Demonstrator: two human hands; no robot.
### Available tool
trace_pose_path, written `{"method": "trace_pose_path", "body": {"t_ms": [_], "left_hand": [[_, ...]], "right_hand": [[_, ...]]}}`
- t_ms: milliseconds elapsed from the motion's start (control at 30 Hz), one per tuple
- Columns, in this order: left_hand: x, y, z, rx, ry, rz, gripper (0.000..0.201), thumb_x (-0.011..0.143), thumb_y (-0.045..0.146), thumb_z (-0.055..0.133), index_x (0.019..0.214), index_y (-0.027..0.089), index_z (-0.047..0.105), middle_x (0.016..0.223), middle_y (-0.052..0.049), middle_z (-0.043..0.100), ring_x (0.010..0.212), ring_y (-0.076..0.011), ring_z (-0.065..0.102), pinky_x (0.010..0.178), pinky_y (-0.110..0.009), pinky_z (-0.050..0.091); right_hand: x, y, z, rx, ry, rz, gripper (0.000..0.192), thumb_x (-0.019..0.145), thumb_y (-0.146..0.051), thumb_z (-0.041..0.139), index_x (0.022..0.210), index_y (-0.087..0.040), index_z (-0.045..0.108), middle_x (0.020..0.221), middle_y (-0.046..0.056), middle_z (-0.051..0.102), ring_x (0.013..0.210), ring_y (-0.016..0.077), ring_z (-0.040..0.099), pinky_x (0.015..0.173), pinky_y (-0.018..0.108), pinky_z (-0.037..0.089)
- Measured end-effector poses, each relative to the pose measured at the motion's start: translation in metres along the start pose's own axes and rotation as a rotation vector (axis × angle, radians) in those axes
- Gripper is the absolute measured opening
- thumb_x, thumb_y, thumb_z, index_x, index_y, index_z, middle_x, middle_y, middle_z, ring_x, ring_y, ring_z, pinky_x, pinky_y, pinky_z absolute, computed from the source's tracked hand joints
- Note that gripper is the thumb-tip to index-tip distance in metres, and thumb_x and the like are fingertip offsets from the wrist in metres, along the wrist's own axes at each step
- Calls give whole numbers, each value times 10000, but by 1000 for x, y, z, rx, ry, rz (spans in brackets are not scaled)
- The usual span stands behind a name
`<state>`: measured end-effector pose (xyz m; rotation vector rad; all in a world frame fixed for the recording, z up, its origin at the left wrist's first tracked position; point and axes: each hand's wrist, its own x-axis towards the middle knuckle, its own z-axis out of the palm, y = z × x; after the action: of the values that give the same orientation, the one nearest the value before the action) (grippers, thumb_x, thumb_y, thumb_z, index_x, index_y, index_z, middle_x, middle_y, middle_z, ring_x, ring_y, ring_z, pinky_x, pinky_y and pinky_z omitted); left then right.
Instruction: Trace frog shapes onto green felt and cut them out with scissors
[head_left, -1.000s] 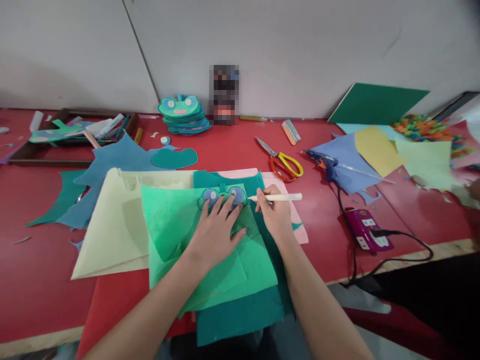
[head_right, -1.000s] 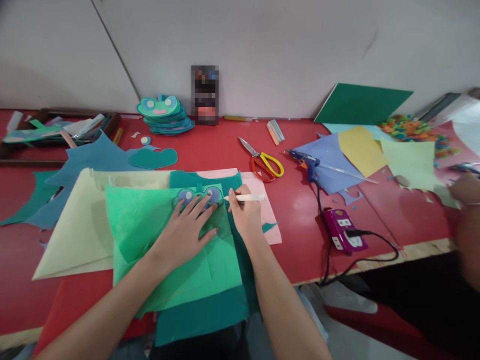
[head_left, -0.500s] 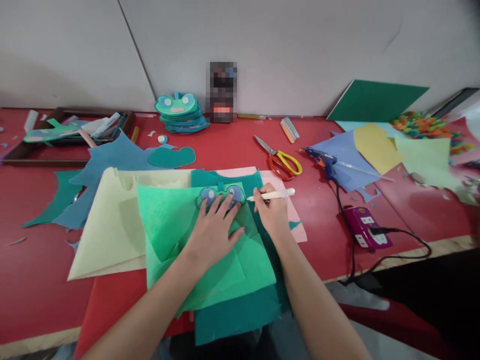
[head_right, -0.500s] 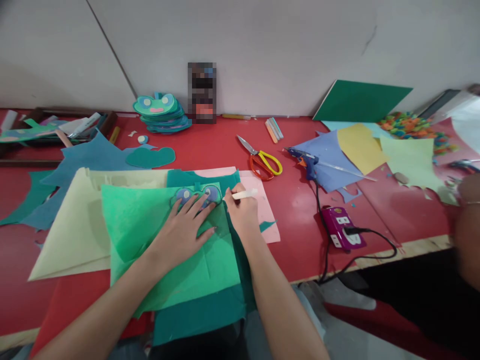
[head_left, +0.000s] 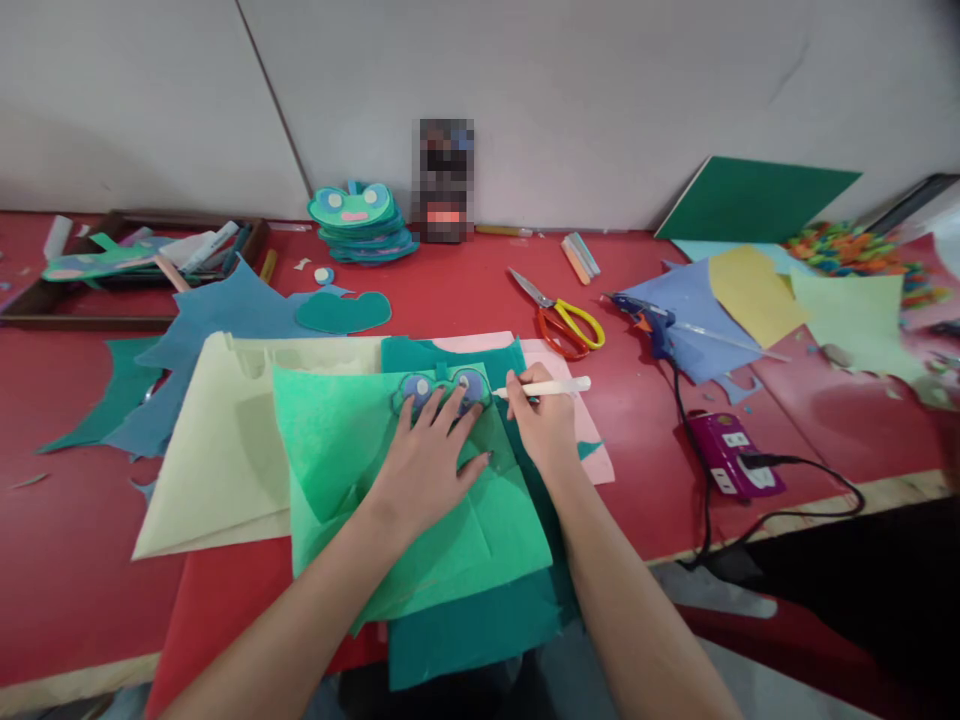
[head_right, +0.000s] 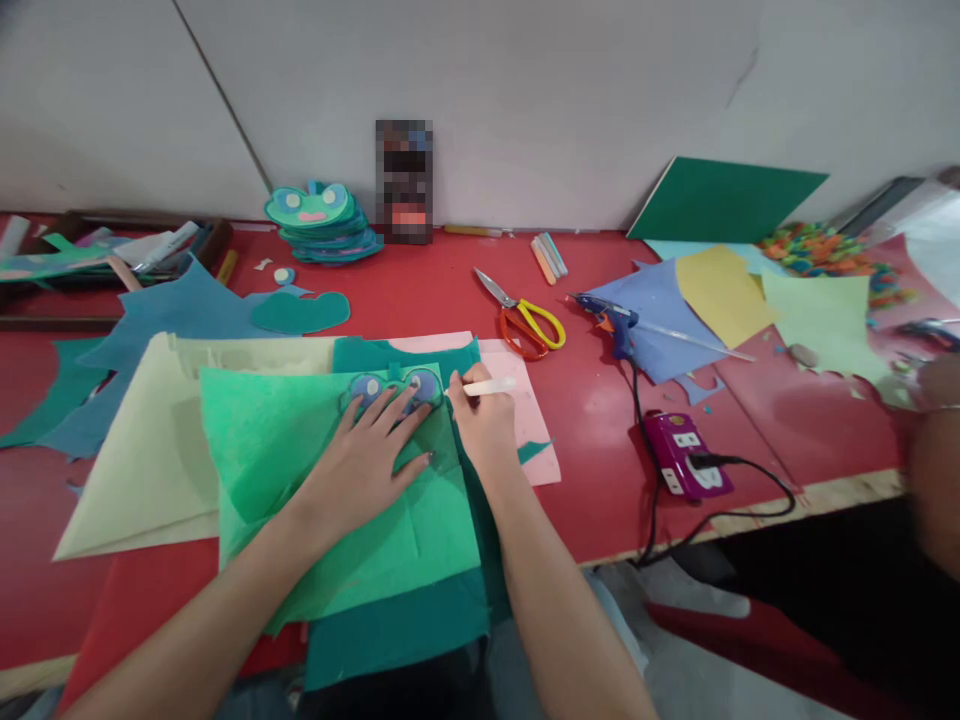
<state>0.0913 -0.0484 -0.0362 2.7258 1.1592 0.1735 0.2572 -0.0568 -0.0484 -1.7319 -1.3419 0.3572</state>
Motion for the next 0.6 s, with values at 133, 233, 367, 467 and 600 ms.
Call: {"method": "trace_pose_path", "body": {"t_ms": [133, 233, 367, 467, 600], "left_hand": [[1, 0, 0, 7, 2, 3, 527, 892, 461, 315, 1340, 196, 400, 1465, -78, 317, 1319, -295, 287, 1079, -526, 188], [1, -1, 1, 6, 15, 5, 530, 892, 466, 313, 1342, 200, 396, 1464, -79, 319, 1318, -295, 288, 1078, -527, 184], [1, -1, 2, 6, 15, 4, 527, 894, 467, 307, 1344, 206, 394, 1465, -75, 317, 1320, -294, 287, 1077, -525, 185], [1, -1, 2, 9, 4, 2, 534, 891, 475, 310, 1344, 207, 394, 1468, -75, 311, 1320, -296, 286, 1076, -523, 190], [1, -1, 1, 14, -2, -1, 537, 890, 473, 311, 1348, 202, 390, 1466, -76, 315, 1318, -296, 288, 1079, -520, 187]], "right_hand": [[0, 0, 0, -59, -15, -10, 271, 867, -326, 445, 626, -223, 377, 445, -59, 430, 422, 119, 441, 490, 238, 313], [0, 0, 0, -64, -5, -5, 269, 866, -328, 436, 627, -225, 371, 437, -63, 412, 410, 118, 425, 481, 239, 304], [0, -1, -1, -67, -14, -17, 270, 864, -333, 429, 623, -226, 371, 437, -64, 414, 408, 116, 425, 483, 237, 306], [-1, -1, 0, -75, -21, -13, 264, 859, -321, 433, 621, -227, 368, 430, -67, 401, 400, 117, 420, 475, 238, 297], [-1, -1, -1, -83, -15, -29, 267, 862, -326, 433, 622, -227, 366, 433, -64, 408, 402, 118, 422, 479, 240, 304]]}}
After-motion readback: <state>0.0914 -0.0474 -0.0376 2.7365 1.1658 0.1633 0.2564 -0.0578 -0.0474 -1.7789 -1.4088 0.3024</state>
